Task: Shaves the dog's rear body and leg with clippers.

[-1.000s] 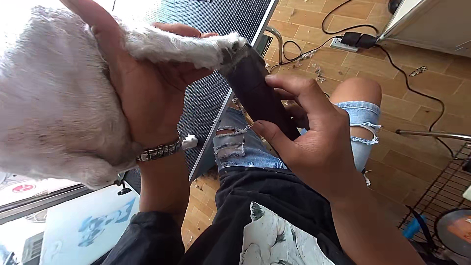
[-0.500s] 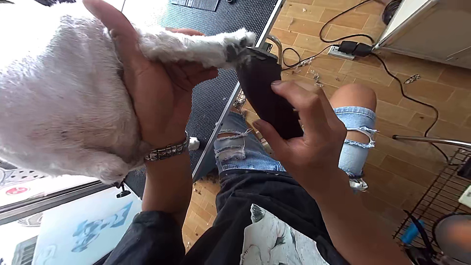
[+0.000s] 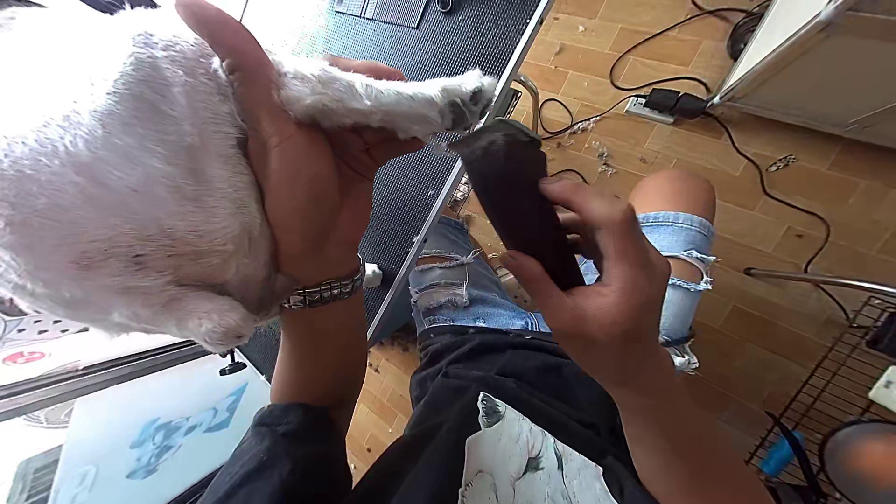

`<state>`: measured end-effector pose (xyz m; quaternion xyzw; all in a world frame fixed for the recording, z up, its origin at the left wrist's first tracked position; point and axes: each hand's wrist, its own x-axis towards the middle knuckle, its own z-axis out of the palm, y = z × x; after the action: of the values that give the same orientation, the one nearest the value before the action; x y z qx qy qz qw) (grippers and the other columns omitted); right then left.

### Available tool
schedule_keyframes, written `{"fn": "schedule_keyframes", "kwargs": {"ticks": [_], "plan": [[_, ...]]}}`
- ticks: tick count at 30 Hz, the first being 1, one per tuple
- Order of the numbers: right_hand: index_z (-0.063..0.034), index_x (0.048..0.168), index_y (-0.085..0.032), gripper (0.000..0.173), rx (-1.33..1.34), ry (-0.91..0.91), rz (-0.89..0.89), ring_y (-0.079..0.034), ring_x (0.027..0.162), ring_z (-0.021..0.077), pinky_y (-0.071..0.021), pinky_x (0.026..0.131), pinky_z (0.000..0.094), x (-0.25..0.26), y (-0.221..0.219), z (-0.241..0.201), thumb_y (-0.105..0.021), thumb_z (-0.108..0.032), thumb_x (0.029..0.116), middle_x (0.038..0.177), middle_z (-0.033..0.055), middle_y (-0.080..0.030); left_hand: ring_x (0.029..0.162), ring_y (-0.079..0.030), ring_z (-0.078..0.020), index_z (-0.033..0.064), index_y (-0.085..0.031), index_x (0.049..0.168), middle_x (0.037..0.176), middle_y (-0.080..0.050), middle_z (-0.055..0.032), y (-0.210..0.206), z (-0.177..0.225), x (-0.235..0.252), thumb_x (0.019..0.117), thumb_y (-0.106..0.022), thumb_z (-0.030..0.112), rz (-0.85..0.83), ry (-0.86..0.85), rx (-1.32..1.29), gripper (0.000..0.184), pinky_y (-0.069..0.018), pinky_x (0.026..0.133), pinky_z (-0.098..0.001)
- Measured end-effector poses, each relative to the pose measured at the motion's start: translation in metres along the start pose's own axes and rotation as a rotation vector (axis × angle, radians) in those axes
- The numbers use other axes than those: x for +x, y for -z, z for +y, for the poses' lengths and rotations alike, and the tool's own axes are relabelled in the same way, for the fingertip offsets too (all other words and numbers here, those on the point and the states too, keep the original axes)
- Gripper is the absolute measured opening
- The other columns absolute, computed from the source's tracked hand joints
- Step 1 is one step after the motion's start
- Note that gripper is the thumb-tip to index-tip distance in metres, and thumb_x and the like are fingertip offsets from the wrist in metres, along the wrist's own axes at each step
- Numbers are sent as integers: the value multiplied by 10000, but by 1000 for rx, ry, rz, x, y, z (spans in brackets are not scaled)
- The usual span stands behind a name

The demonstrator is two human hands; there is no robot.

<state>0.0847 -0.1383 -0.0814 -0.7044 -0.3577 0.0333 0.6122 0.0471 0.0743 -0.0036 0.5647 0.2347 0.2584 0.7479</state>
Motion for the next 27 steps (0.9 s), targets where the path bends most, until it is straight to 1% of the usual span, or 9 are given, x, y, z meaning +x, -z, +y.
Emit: {"fn": "schedule_keyframes", "kwargs": {"ticks": [4,10,12,14,16,19,22,25,27], "plan": [[-35,1383,-535,504,192,-218,-67,-707,963,93,-635,747,232,-5,11,-6,-731,-194,947,1261,72,-651,811,-746,-239,94,-589,939,841,-737,-103,4,-1,0,1035,94,558,-31,-25,-22,831,-637,771,-428],[-43,1377,-539,484,161,-186,-133,-711,950,68,-627,743,206,14,22,-16,-716,-193,952,1222,46,-681,834,-752,-283,73,-590,916,839,-733,-128,12,-2,1,1078,19,503,-45,-43,-55,762,-639,788,-470],[-44,1393,-522,472,252,-208,-171,-717,941,79,-639,727,214,18,26,-18,-689,-160,967,1230,38,-670,860,-753,-285,80,-606,891,854,-738,-129,13,-1,1,1087,-1,494,-90,-29,-81,758,-635,800,-471],[-92,1411,-491,435,437,-344,-228,-722,834,109,-634,616,236,13,28,-20,-601,-134,992,1138,14,-695,921,-751,-303,79,-639,878,907,-748,-151,17,0,0,1097,-27,476,-187,-10,-126,761,-627,836,-482],[-136,1406,-479,382,706,-567,-294,-732,724,207,-642,540,326,2,25,-21,-512,-142,1025,1027,82,-714,960,-753,-324,72,-659,877,947,-759,-183,24,0,1,1110,-65,437,-269,-1,-153,735,-618,878,-493],[-130,1399,-468,323,1060,-794,-330,-733,695,238,-641,564,332,-10,14,-29,-432,-157,1079,993,167,-705,935,-754,-348,67,-647,844,888,-752,-190,29,-1,1,1113,-81,417,-282,11,-137,717,-599,918,-540],[-122,1406,-463,316,1242,-876,-329,-738,706,236,-642,578,324,-12,5,-38,-403,-180,1101,963,185,-691,872,-763,-328,77,-633,816,819,-746,-163,30,-1,1,1113,-79,429,-251,10,-104,721,-611,892,-545],[-119,1405,-475,316,1277,-888,-322,-741,715,243,-645,571,331,-10,4,-43,-420,-187,1101,987,183,-694,893,-750,-343,44,-653,865,842,-734,-176,40,-3,4,1110,-145,463,-332,24,-183,703,-581,932,-572],[-117,1402,-474,315,1287,-886,-318,-741,721,248,-645,577,334,-9,5,-44,-427,-191,1100,1000,186,-695,854,-750,-336,39,-638,841,799,-720,-167,38,-4,2,1103,-148,495,-275,23,-222,719,-591,909,-571]]}}
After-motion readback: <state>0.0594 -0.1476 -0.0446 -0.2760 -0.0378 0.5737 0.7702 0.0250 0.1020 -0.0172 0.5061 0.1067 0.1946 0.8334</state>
